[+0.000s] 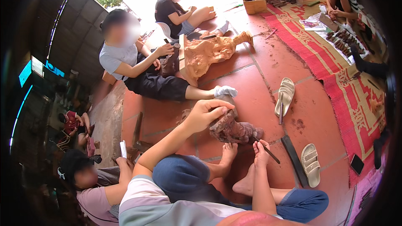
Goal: The person is carving a piece of wood using a small knife. They are sitting on the floor with other people who are also carving wood. The person is holding the wood in their left hand and the knife in their right hand.
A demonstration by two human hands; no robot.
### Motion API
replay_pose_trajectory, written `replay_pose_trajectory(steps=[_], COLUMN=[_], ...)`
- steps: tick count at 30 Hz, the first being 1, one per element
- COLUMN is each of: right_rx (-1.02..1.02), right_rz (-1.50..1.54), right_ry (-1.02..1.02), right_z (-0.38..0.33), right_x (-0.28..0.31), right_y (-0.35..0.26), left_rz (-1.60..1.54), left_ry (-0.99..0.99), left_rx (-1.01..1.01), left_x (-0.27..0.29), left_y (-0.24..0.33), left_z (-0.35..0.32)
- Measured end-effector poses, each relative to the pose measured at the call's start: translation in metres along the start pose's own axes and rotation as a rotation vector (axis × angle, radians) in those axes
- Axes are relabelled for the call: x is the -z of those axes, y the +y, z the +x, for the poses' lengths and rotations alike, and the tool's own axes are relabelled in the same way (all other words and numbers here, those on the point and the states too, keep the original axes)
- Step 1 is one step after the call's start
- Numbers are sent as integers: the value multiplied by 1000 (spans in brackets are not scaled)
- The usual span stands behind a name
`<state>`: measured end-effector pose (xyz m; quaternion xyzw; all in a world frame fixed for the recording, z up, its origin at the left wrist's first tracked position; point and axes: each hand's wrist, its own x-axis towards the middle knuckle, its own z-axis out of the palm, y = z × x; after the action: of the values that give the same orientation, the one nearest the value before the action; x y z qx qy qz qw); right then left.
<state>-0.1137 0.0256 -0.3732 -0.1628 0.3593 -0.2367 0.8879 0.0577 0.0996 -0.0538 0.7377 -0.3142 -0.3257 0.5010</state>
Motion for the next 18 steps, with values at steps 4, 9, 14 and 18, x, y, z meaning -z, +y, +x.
replay_pose_trajectory(steps=[4, 9, 14, 18], right_rx=[-19, 83, 178, 203], right_rz=[-38, -278, -457, -446], right_ry=[10, -2, -34, 4], right_z=[-4, 9, 12, 23], right_x=[-16, -9, -13, -1], right_y=[-3, 9, 7, 11], left_rz=[235, 262, 220, 198], left_ry=[-32, -29, -12, -13], left_rx=[-65, -59, -57, -49], left_x=[1, 1, 0, 0], left_y=[4, 3, 1, 2], left_z=[1, 3, 5, 7])
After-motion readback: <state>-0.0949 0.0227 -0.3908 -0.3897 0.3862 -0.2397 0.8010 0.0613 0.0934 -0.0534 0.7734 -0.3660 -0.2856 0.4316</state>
